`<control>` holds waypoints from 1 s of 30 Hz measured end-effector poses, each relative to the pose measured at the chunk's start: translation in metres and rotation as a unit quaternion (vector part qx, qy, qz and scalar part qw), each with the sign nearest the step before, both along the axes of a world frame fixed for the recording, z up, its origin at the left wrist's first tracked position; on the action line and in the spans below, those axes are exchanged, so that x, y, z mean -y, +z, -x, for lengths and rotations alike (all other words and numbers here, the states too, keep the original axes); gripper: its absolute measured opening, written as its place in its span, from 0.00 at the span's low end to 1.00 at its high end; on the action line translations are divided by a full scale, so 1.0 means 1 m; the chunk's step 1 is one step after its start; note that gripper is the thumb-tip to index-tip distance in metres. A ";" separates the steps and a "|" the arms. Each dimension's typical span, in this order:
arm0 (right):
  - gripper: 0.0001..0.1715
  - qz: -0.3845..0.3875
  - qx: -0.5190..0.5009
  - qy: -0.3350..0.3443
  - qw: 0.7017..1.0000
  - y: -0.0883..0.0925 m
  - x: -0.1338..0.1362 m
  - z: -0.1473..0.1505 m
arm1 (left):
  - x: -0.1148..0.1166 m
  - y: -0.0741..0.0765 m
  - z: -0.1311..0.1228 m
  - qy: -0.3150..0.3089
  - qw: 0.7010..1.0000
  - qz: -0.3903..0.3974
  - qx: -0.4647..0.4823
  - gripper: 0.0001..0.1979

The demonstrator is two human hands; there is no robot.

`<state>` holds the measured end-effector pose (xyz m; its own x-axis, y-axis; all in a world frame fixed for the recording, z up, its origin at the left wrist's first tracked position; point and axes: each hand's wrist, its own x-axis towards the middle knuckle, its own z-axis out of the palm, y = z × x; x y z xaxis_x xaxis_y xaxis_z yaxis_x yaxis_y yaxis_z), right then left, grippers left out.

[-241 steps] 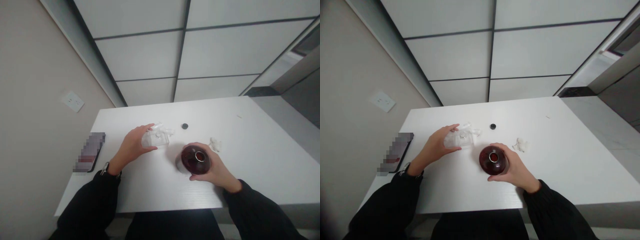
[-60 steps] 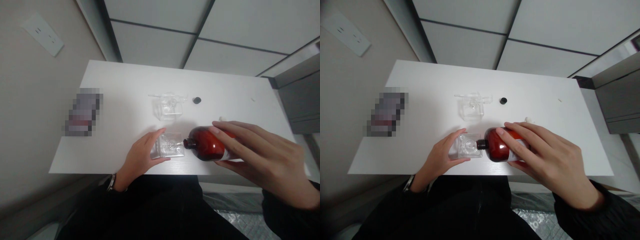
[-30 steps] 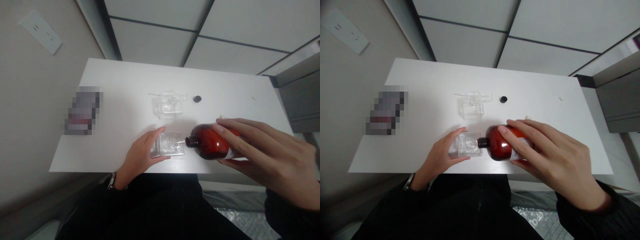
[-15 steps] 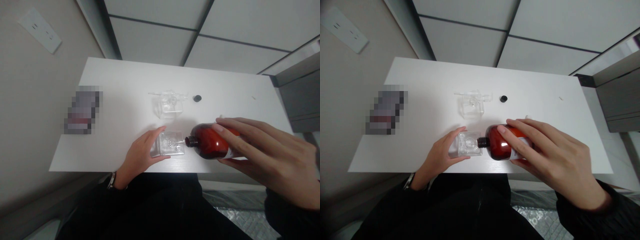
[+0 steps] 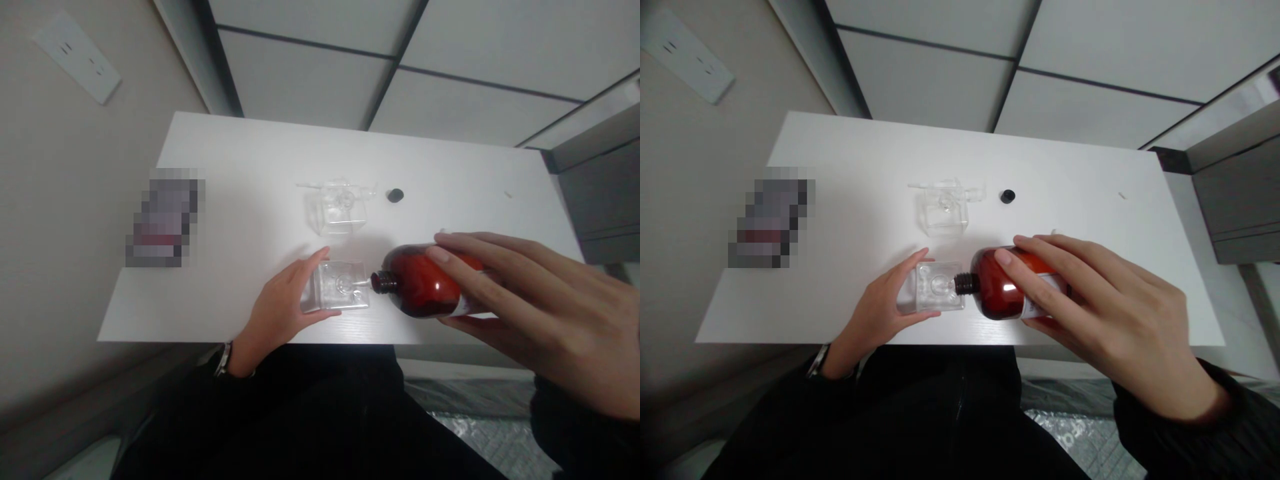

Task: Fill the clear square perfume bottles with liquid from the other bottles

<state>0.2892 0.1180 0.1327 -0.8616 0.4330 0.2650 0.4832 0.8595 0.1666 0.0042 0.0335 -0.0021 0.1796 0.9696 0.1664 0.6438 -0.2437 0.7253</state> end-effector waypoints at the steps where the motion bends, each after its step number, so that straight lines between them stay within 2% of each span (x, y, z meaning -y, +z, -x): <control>1: 0.46 -0.004 -0.004 0.004 1.000 0.000 0.000 0.000 | 0.000 0.000 0.000 0.003 1.000 0.005 0.004 0.52; 7: 0.46 0.005 -0.008 0.002 1.000 0.002 -0.001 -0.001 | 0.001 0.000 0.000 0.008 1.000 0.012 0.016 0.56; 30: 0.46 0.021 -0.013 -0.024 0.999 0.001 -0.001 -0.001 | 0.000 0.000 0.000 0.008 1.000 0.017 0.008 0.55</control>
<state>0.2903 0.1185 0.1336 -0.8323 0.4854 0.2675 0.5281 0.8410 0.1171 0.0044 0.0334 -0.0021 0.1618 0.9774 0.1363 0.6362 -0.2088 0.7427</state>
